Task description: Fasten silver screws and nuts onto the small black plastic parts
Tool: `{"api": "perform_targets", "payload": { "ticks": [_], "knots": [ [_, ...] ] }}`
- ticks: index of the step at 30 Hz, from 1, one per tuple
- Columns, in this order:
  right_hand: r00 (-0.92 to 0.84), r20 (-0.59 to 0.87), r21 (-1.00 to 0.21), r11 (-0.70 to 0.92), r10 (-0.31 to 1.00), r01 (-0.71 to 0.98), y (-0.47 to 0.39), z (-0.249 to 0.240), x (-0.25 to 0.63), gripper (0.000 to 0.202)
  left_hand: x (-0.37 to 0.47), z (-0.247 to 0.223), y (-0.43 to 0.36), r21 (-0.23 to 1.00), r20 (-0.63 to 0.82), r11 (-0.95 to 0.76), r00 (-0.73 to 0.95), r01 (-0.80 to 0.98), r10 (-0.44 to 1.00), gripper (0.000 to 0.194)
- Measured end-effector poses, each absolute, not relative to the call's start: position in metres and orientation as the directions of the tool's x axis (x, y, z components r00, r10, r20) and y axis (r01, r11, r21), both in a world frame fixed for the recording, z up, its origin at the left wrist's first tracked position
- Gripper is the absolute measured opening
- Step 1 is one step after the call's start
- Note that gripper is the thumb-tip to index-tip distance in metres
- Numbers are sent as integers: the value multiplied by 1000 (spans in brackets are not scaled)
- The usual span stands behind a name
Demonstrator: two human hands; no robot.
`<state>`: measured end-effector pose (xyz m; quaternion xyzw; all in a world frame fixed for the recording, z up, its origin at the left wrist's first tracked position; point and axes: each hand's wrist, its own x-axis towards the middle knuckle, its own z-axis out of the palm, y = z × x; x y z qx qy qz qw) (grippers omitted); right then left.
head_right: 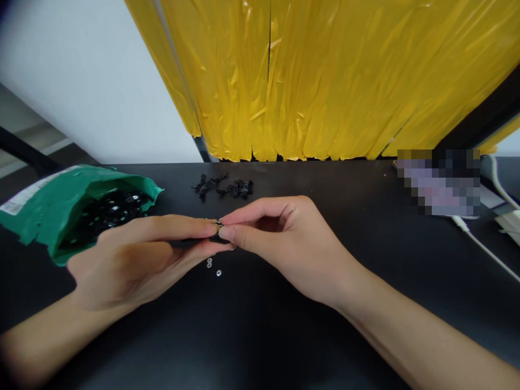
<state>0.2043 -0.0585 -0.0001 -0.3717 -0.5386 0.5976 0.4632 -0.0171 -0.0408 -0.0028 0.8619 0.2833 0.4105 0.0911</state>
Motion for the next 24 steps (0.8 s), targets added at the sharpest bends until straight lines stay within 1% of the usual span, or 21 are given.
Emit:
{"api": "perform_targets", "payload": {
  "ticks": [2, 8, 12, 14, 18, 21, 24],
  "knots": [
    [-265, 61, -991, 28, 962, -128, -59, 1, 204, 18, -17, -3, -41, 374, 655, -821, 504, 432, 563, 13],
    [-223, 67, -997, 58, 972, -50, -59, 3, 203, 15, -21, -5, -36, 321, 628, -847, 575, 424, 525, 12],
    [-261, 109, -992, 122, 959, 33, -61, 7, 206, 9, -22, -5, -35, 281, 622, -853, 594, 439, 510, 13],
    [-288, 101, -991, 120, 952, 51, -61, 9, 208, 8, -21, -5, -35, 300, 614, -842, 585, 449, 530, 12],
    [-329, 40, -999, 44, 943, 4, -57, 8, 211, 14, -21, -5, -37, 340, 617, -838, 571, 427, 541, 13],
    [-375, -8, -996, -40, 927, -77, -54, 5, 213, 10, -21, -6, -39, 348, 628, -839, 561, 419, 540, 15],
    [-415, -74, -983, -137, 907, -124, -53, 3, 214, 7, -23, -6, -39, 331, 628, -841, 565, 427, 535, 13]
  ]
}}
